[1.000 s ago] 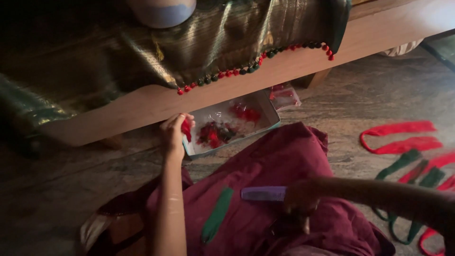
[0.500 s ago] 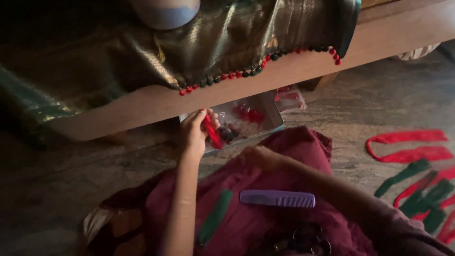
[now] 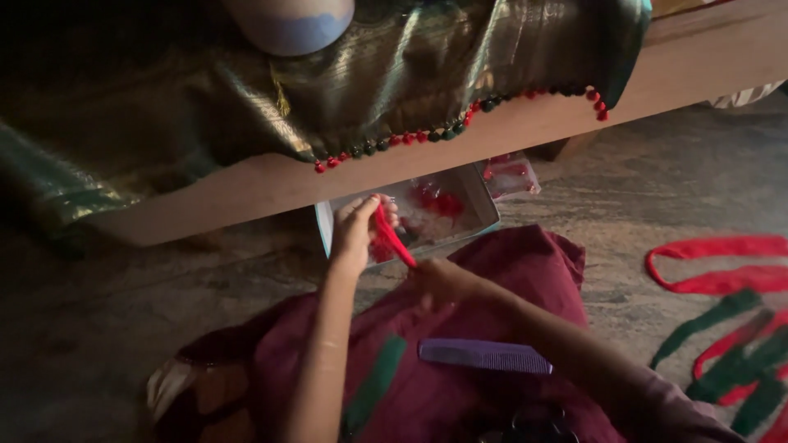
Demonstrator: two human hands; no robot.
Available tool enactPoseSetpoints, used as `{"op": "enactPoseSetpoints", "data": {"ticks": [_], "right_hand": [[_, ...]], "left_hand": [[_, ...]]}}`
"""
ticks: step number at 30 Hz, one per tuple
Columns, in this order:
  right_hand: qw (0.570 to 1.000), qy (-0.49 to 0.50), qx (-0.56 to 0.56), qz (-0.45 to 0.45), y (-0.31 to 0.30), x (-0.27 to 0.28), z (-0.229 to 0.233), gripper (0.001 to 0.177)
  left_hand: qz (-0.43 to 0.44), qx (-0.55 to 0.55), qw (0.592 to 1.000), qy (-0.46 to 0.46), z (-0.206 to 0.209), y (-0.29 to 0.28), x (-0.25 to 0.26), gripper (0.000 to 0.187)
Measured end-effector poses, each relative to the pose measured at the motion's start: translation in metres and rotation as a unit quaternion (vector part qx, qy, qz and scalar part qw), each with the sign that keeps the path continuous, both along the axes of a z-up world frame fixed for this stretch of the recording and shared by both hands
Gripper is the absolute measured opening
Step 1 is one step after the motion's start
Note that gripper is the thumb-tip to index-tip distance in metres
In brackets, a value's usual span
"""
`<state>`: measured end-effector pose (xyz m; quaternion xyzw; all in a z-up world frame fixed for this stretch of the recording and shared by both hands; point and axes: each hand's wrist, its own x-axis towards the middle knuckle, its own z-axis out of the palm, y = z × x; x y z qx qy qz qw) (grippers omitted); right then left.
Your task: Attaching decorative red and green pom-pom tassels to the edge of a sari cloth.
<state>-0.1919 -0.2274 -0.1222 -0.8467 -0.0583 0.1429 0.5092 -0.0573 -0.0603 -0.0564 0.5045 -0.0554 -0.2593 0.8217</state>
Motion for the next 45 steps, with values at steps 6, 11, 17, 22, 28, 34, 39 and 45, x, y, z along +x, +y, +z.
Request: {"op": "enactPoseSetpoints", "data": {"ticks": [6,11,17,22,28,34,39,45], "right_hand": [[0.956,0.209,0.208,0.015,0.033,-0.085,-0.069,0.027],[0.821,0.259,0.508,0.033,0.039,-0.095,-0.097,0.027],[0.860,0.029,0.463,0.210,0.062,-0.081,-0.092,0.027],[0.842,-0.149,0.397,0.333,0.072,-0.068,-0.081,0.028],[0.874,-0.369,0.015,0.316,0.048,-0.004,-0.058,0.028],[0.912,-0.352,-0.178,0.111,0.020,0.069,0.035,0.026],[0.954,-0.284,0.060,0.077,0.028,0.106,0.064,0.039],[0.804,0.088,0.579,-0.106,0.057,0.112,0.117,0.031]], "left_hand": [[0.026,0.234,0.955,-0.179,-0.066,0.026,0.081,0.024],[0.139,0.574,0.702,-0.398,0.001,0.040,0.062,0.034],[0.156,-0.106,0.979,-0.076,0.023,0.051,0.074,0.033],[0.067,-0.226,0.971,-0.026,0.024,0.059,0.061,0.022],[0.080,-0.195,0.975,-0.071,0.033,0.051,0.037,0.015],[0.122,-0.136,0.974,-0.133,0.051,0.046,0.026,0.011],[0.130,-0.050,0.978,-0.157,0.046,0.048,0.031,0.013],[0.155,-0.020,0.974,-0.162,0.045,0.058,0.031,0.017]]}}
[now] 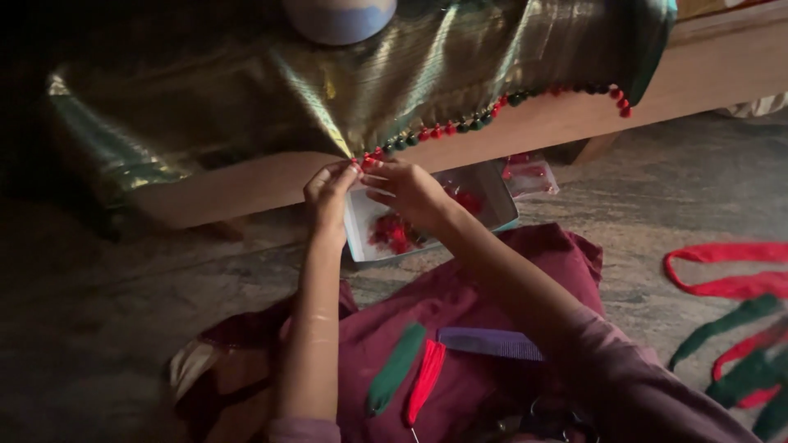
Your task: Attaching decorative red and green pom-pom tassels to the edge of a sari cloth.
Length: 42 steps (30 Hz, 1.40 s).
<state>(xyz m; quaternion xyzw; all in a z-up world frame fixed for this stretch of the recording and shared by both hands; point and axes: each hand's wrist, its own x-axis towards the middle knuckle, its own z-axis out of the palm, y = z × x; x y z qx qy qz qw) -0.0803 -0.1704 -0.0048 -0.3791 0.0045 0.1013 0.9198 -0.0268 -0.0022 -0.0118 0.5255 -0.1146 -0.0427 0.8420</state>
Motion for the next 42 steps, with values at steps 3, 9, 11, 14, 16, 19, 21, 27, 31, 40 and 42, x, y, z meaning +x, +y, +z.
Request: {"op": "enactPoseSetpoints", "data": {"ticks": [3,9,11,14,16,19,21,27,31,40,42], "right_hand": [[1.000,-0.002,0.003,-0.010,0.004,0.001,0.007,0.023],[0.994,-0.045,0.093,-0.033,0.001,0.006,0.007,0.012],[0.983,-0.050,0.167,-0.052,0.000,-0.003,0.022,0.012],[0.977,-0.023,0.193,-0.084,-0.002,-0.012,0.033,0.016],[0.976,-0.019,0.196,-0.098,-0.006,-0.010,0.032,0.016],[0.972,-0.011,0.204,-0.119,-0.011,-0.010,0.032,0.018],[0.970,-0.008,0.208,-0.124,-0.015,-0.008,0.028,0.018],[0.970,-0.022,0.209,-0.118,-0.021,-0.006,0.021,0.015],[0.977,-0.044,0.167,-0.122,-0.027,-0.005,0.024,0.015],[0.979,-0.028,0.156,-0.125,-0.028,-0.003,0.021,0.014],[0.980,-0.029,0.156,-0.121,-0.027,-0.007,0.024,0.013]], "left_hand": [[0.008,0.058,0.998,-0.008,0.012,0.010,-0.004,0.016],[0.016,0.121,0.991,-0.048,0.005,0.014,0.013,0.012],[-0.020,0.093,0.994,-0.061,-0.020,0.015,0.033,0.010],[-0.132,-0.056,0.989,-0.022,-0.006,0.010,0.024,0.007],[-0.183,-0.136,0.973,0.027,0.038,0.008,-0.007,0.010],[-0.220,-0.188,0.953,0.094,0.060,0.007,-0.022,0.025],[-0.206,-0.162,0.959,0.109,0.063,0.007,-0.025,0.036],[-0.158,0.034,0.986,0.040,0.059,0.010,-0.022,0.022],[-0.071,0.309,0.931,-0.179,0.033,0.025,0.009,0.032],[-0.113,0.000,0.991,-0.065,0.043,0.009,-0.007,0.013],[-0.131,-0.182,0.972,0.070,0.048,0.004,-0.016,0.010]]}}
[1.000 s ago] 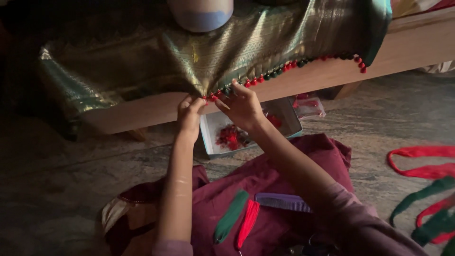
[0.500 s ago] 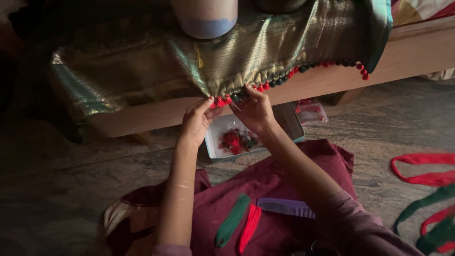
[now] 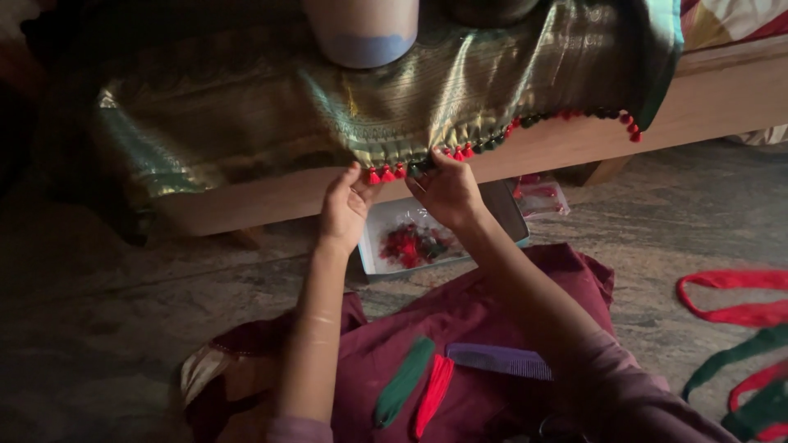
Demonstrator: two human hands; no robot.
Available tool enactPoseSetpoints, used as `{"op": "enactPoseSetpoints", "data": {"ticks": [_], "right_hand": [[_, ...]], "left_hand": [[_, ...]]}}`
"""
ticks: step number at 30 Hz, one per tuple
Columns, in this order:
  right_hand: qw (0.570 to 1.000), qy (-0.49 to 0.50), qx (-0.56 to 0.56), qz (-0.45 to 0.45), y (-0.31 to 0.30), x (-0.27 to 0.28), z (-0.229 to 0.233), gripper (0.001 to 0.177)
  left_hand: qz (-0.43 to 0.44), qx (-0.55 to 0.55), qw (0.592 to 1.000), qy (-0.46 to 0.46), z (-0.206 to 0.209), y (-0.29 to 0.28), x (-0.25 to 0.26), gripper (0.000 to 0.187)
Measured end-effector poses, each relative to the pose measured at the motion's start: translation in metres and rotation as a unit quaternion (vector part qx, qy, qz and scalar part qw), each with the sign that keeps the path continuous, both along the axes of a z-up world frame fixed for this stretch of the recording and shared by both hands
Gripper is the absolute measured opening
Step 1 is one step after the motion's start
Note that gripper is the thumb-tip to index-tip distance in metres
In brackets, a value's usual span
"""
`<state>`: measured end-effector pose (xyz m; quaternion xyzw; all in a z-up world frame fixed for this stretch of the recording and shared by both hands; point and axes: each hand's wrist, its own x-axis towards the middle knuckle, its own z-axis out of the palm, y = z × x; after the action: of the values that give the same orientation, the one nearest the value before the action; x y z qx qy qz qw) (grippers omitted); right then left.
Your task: Attaching decorative red and green pom-pom tassels to the edge of a sari cloth.
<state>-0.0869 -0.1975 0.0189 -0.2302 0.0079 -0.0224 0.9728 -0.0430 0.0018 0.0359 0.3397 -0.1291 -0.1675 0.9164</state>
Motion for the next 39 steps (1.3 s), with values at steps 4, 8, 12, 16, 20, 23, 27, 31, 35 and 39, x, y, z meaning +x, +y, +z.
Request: {"op": "enactPoseSetpoints", "data": {"ticks": [4,8,12,16,20,23,27,31,35,39], "right_hand": [[1.000,0.008,-0.024,0.001,0.001,0.001,0.000,0.013],[0.994,0.001,-0.111,0.001,0.008,-0.001,0.003,0.011],[0.965,0.021,-0.261,-0.027,0.023,-0.009,0.012,0.015],[0.976,0.000,-0.216,-0.036,0.005,0.013,-0.047,0.016],[0.994,-0.037,-0.101,0.016,-0.001,-0.002,-0.045,0.009],[0.999,0.025,-0.036,0.005,-0.008,-0.008,-0.032,0.012],[0.997,-0.063,0.033,0.030,-0.017,0.002,-0.039,0.015],[0.998,-0.035,-0.044,-0.009,-0.001,0.000,-0.017,0.025],[0.969,0.043,-0.194,-0.145,0.013,-0.004,-0.013,0.046],[0.950,0.031,-0.255,-0.177,0.017,-0.008,-0.010,0.056]], "left_hand": [[0.028,0.161,0.983,-0.085,-0.006,-0.009,-0.004,0.012],[0.061,0.249,0.962,-0.096,-0.005,-0.013,-0.006,0.011],[0.089,0.283,0.942,-0.155,-0.006,-0.005,-0.005,0.012],[0.134,0.371,0.898,-0.195,-0.017,-0.005,0.008,0.013],[-0.031,0.043,0.997,-0.059,-0.052,-0.015,0.022,0.013],[-0.069,-0.009,0.997,0.030,0.009,-0.023,-0.025,0.019],[0.018,0.094,0.994,0.050,-0.014,-0.040,-0.018,0.015],[0.077,0.133,0.988,0.023,-0.033,-0.049,-0.010,0.019],[0.142,0.192,0.971,-0.019,-0.026,-0.051,-0.012,0.019],[0.131,0.158,0.979,-0.020,-0.043,-0.051,-0.005,0.014]]}}
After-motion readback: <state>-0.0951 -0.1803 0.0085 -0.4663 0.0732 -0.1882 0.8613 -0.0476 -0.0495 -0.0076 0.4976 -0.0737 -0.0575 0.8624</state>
